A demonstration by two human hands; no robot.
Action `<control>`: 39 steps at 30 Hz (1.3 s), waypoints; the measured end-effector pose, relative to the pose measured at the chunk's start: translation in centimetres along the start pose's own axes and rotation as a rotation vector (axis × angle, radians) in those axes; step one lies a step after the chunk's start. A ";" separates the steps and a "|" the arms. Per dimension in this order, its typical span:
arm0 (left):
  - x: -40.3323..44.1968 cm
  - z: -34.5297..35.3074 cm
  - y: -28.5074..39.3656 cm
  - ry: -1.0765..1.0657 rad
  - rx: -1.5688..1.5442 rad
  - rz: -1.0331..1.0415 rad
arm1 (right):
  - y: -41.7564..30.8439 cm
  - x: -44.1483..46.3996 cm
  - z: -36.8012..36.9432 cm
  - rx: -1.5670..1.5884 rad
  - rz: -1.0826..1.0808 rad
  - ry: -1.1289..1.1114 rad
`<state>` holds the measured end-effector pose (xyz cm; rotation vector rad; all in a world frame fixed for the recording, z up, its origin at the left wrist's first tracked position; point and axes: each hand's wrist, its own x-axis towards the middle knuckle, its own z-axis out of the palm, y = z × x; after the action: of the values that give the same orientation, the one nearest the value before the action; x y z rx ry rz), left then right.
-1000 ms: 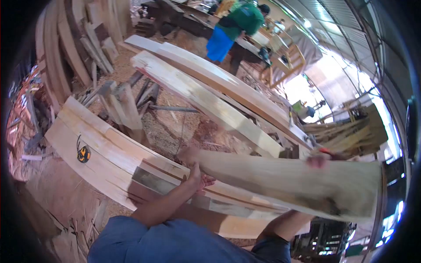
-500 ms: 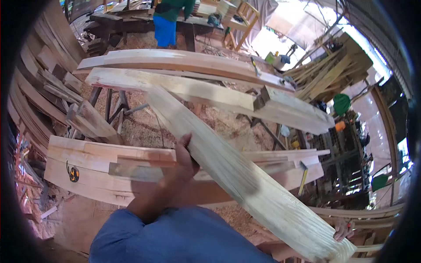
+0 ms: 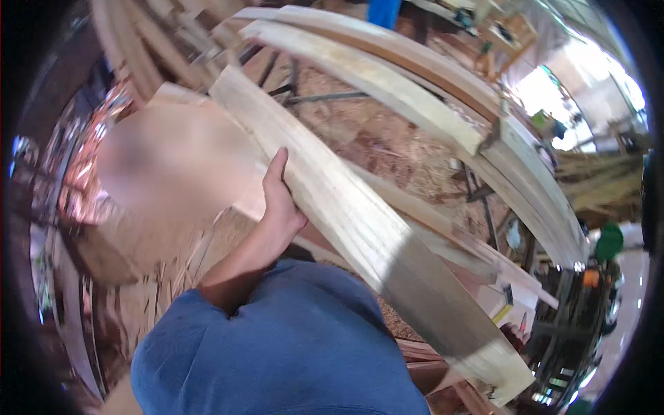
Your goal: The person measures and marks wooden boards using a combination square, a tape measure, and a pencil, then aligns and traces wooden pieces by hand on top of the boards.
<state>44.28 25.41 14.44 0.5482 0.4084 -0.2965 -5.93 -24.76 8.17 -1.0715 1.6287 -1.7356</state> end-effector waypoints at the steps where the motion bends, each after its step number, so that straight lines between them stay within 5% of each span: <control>1: -0.6 -0.3 0.1 0.077 0.011 0.074 | 1.9 -0.6 0.6 -0.008 0.028 -0.021; 9: -1.7 -6.3 -0.3 0.186 0.070 0.341 | 9.6 -10.7 6.0 0.325 0.493 -0.151; 12: -2.6 -7.0 -0.3 0.239 0.043 0.289 | 13.7 -7.7 7.2 0.410 0.630 -0.477; 15: -1.7 -9.6 -0.6 0.342 0.072 0.261 | 10.3 -9.1 8.9 0.109 0.421 -0.434; 18: 0.7 -14.7 -1.8 0.360 0.140 0.171 | 9.8 -10.4 9.1 -0.197 0.165 -0.685; 26: 2.5 -18.3 -2.5 0.491 0.126 0.032 | 12.5 -9.5 10.1 -0.215 -0.029 -0.855; 28: 0.9 -14.9 -1.5 0.473 0.210 -0.039 | 9.9 -12.4 9.6 -0.619 -0.280 -0.880; 29: 1.1 -16.4 -1.6 0.309 0.269 -0.015 | 14.3 -10.7 9.1 -0.503 -0.520 -0.951; 30: 1.8 -18.8 -1.6 0.243 0.274 -0.042 | 16.4 -11.3 8.7 -0.239 -0.177 -1.003; 33: 1.9 -19.3 0.0 0.060 0.372 -0.211 | 7.0 -17.3 9.3 -0.560 -0.368 -0.831; 37: 5.1 -21.6 2.9 0.105 0.668 -0.319 | 3.2 -20.5 10.7 -0.584 -0.130 -0.662; 38: 6.9 -21.8 3.6 0.161 0.745 -0.375 | 5.4 -21.1 11.8 -0.387 -0.378 -0.498; 39: 6.4 -20.2 3.5 0.171 0.822 -0.381 | 3.9 -21.0 13.1 -0.583 -0.089 -0.422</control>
<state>45.27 38.51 -2.57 1.3101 0.5542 -0.8016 15.81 -15.63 -0.24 -1.6618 1.8562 -0.9852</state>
